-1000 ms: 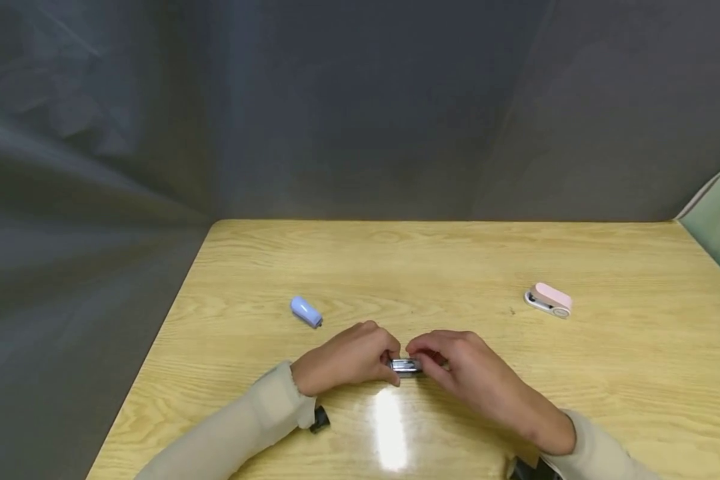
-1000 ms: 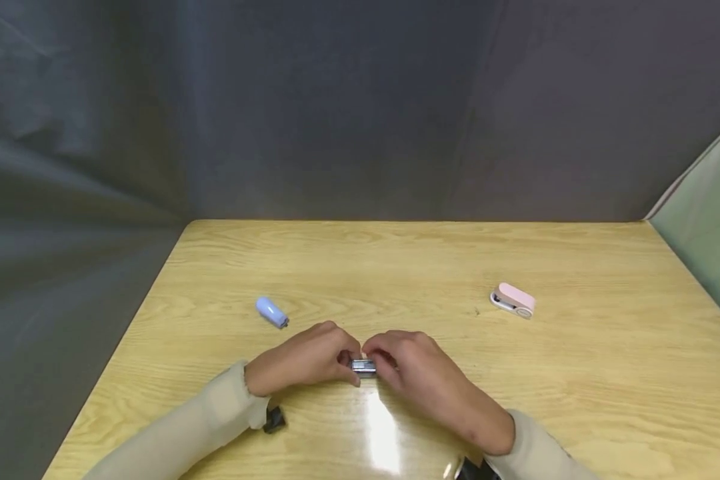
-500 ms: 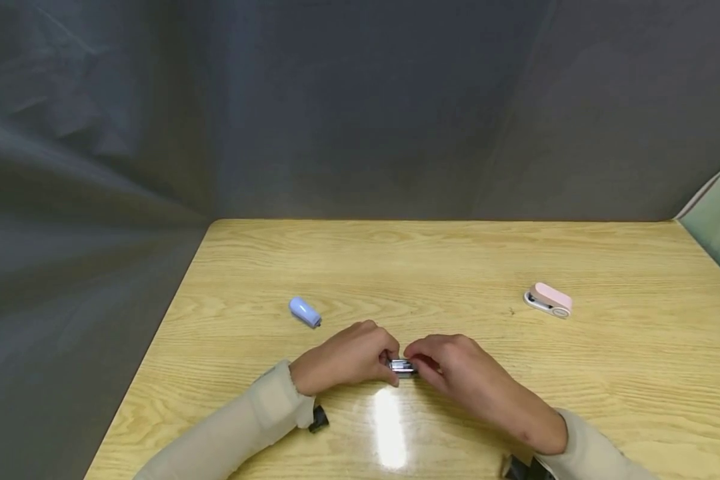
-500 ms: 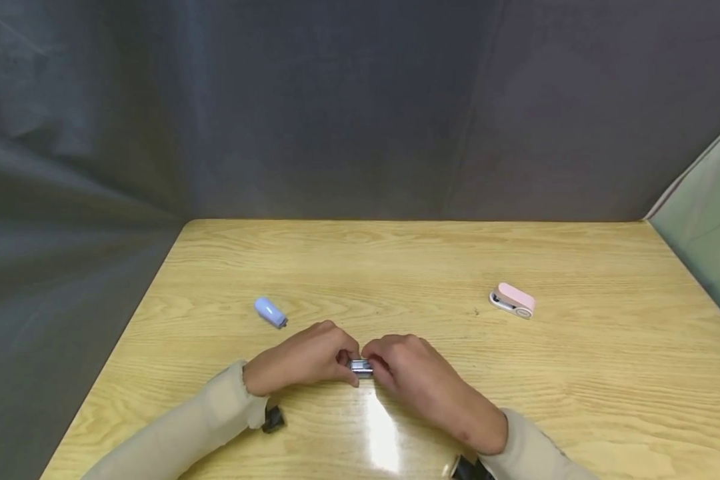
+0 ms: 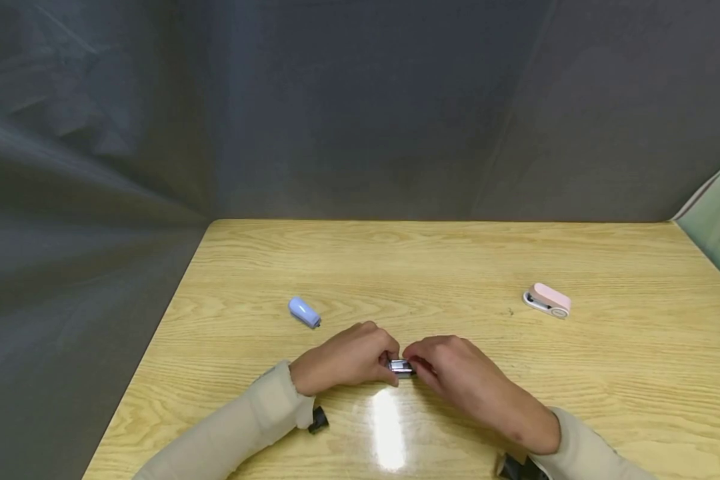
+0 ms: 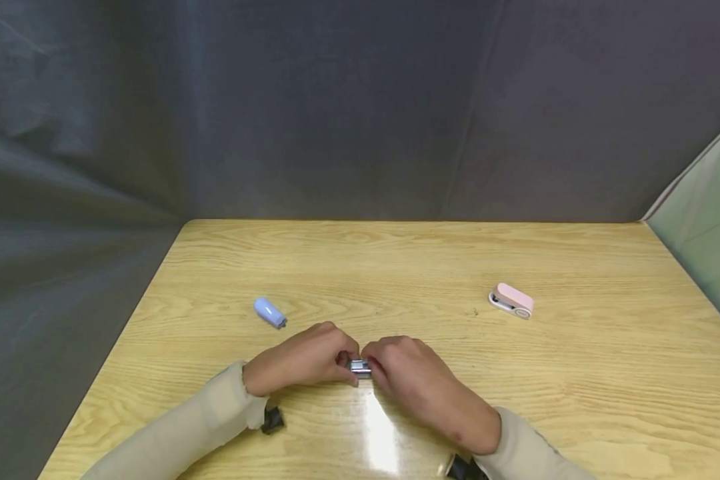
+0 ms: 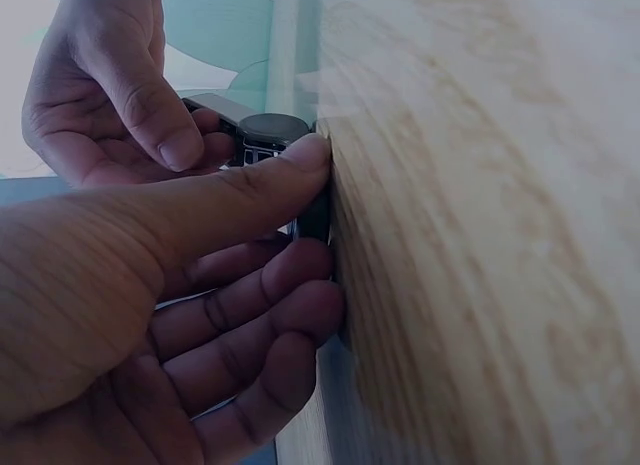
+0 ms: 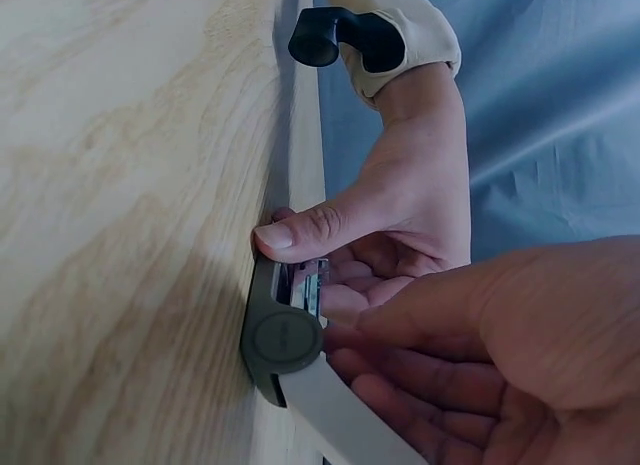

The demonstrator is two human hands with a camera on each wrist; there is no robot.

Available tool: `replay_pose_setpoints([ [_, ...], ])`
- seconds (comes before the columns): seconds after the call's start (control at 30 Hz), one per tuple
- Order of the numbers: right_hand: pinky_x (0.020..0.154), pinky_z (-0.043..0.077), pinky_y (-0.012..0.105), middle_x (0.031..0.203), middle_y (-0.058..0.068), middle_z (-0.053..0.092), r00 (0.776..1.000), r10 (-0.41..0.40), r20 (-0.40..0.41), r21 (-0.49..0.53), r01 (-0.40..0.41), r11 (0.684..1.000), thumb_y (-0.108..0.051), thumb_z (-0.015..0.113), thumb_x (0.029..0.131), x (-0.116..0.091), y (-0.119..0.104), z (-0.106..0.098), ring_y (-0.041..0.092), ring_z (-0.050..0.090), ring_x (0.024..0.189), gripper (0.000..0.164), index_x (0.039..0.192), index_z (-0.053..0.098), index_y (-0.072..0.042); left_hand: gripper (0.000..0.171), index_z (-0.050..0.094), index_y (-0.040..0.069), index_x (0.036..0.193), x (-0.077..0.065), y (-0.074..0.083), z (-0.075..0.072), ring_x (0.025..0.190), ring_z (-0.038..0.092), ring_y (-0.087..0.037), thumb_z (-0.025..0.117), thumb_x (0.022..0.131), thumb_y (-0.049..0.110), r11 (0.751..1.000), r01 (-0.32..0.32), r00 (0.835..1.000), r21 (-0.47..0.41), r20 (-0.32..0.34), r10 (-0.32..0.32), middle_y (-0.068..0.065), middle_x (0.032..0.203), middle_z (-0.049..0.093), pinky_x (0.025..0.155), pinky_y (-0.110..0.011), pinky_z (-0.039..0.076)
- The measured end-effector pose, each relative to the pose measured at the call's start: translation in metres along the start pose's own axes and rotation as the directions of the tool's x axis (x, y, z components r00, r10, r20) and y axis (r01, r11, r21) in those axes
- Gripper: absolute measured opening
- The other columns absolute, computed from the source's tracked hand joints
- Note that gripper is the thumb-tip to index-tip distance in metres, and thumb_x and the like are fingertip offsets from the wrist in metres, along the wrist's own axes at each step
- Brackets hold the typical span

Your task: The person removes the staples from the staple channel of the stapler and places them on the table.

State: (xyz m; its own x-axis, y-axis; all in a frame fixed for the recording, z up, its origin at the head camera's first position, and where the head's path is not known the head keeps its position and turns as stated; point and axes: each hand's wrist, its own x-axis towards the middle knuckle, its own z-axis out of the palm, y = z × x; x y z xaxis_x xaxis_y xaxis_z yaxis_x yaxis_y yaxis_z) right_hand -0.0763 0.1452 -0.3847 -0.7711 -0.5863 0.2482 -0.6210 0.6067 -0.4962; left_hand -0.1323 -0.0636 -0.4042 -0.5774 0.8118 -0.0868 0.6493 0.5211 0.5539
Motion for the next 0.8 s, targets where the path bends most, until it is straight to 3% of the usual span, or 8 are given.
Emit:
replay_pose_setpoints([
  [0.23, 0.067, 0.054, 0.029, 0.086, -0.005, 0.072, 0.999, 0.031, 0.006, -0.012, -0.031, 0.999, 0.0, 0.074, 0.092, 0.0007, -0.0007, -0.0001, 0.004, 0.062, 0.077, 0.009, 0.094, 0.076, -0.009, 0.02, 0.07, 0.018, 0.078, 0.0003, -0.0007, 0.001, 0.051, 0.044, 0.005, 0.087, 0.086, 0.024, 1.0, -0.003, 1.0, -0.009, -0.009, 0.003, 0.018, 0.063, 0.056, 0.051, -0.015, 0.039],
  [0.53, 0.067, 0.055, 0.029, 0.086, -0.005, 0.072, 1.0, 0.01, -0.001, -0.045, -0.01, 0.999, 0.0, 0.075, 0.091, -0.0002, -0.0009, 0.0014, 0.005, 0.064, 0.077, 0.01, 0.093, 0.077, -0.009, 0.022, 0.067, 0.019, 0.077, 0.0006, 0.0002, 0.0009, 0.052, 0.043, 0.005, 0.086, 0.086, 0.023, 1.0, -0.005, 1.0, 0.002, -0.012, 0.005, 0.018, 0.062, 0.055, 0.051, -0.015, 0.038],
  [0.8, 0.058, 0.048, 0.028, 0.073, -0.014, 0.06, 1.0, 0.015, -0.006, -0.099, -0.016, 0.995, -0.003, 0.075, 0.09, 0.0001, -0.0033, 0.0052, 0.002, 0.052, 0.065, 0.015, 0.084, 0.072, -0.015, 0.022, 0.067, 0.02, 0.076, 0.0, 0.0006, -0.0001, 0.053, 0.044, 0.006, 0.086, 0.086, 0.023, 1.0, -0.003, 1.0, 0.002, -0.011, 0.003, 0.018, 0.06, 0.054, 0.052, -0.014, 0.038],
])
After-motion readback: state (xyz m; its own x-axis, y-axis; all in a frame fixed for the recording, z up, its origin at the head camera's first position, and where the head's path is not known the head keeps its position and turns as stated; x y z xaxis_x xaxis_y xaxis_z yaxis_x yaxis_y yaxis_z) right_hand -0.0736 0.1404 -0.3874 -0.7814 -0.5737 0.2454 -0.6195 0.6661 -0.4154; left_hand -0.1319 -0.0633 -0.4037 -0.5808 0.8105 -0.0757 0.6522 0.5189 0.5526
